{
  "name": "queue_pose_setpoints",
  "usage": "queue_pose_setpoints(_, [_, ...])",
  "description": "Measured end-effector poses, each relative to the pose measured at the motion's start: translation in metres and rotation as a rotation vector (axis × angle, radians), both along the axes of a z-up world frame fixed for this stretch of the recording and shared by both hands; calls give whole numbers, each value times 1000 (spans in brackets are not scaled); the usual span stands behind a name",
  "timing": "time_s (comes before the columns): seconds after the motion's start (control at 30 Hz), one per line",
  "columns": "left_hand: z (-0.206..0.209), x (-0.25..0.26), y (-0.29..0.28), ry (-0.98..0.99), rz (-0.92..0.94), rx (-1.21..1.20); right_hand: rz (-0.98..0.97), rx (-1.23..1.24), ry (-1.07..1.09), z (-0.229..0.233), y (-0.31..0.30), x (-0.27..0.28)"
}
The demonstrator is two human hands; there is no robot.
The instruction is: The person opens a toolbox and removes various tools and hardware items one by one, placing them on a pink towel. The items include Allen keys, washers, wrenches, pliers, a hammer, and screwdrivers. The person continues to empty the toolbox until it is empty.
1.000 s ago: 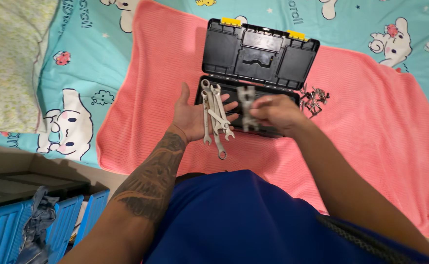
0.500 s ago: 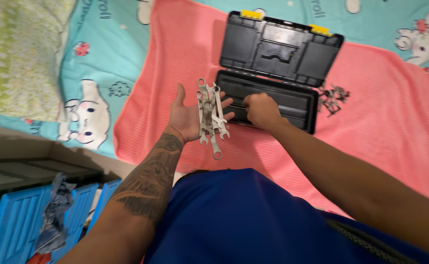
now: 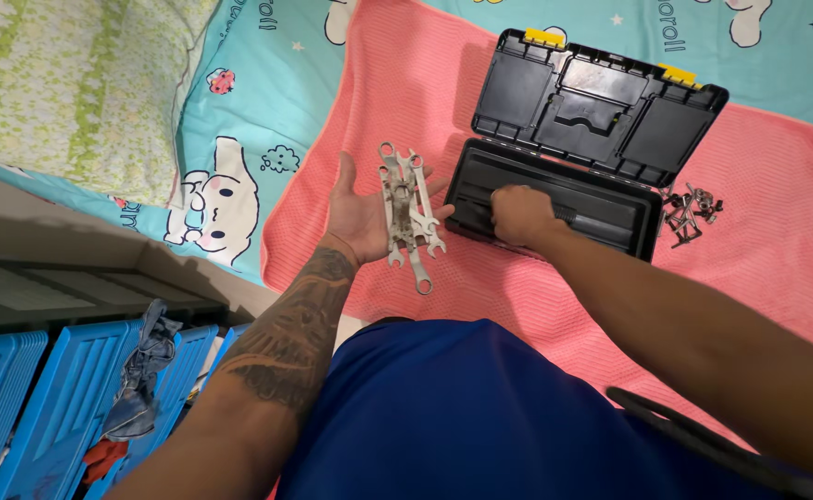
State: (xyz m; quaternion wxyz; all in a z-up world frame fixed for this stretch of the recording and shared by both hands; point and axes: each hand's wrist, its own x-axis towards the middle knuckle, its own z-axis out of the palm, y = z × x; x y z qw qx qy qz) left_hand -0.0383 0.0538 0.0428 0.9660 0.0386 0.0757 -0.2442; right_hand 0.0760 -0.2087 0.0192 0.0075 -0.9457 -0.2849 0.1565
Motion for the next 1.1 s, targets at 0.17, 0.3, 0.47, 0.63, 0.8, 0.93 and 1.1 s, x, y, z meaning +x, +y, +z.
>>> queue_pose_setpoints(0.17, [-5, 8, -13, -40, -56, -26, -319, 271, 58, 59, -7, 8])
queue_pose_setpoints(0.3, [-7, 21, -41, -90, -144, -15, -585, 634, 474, 96, -2, -11])
queue_pose_setpoints(0.47, [-12, 38, -73, -81, -234, -17, -692, 707, 500, 106, -19, -27])
queue_pose_setpoints(0.63, [-17, 45, -96, -73, -312, -118, -889, 800, 541, 93, -79, -34])
queue_pose_setpoints(0.8, [-13, 55, -121, -146, -372, -89, -1003, 912, 667, 73, -129, -52])
queue_pose_setpoints(0.93, [-3, 62, -141, -84, -376, -75, -1054, 1152, 979, 66, -148, -68])
queue_pose_setpoints(1.1, [9, 70, -169, -157, -413, -81, -1069, 1586, 1243, 78, -162, -76])
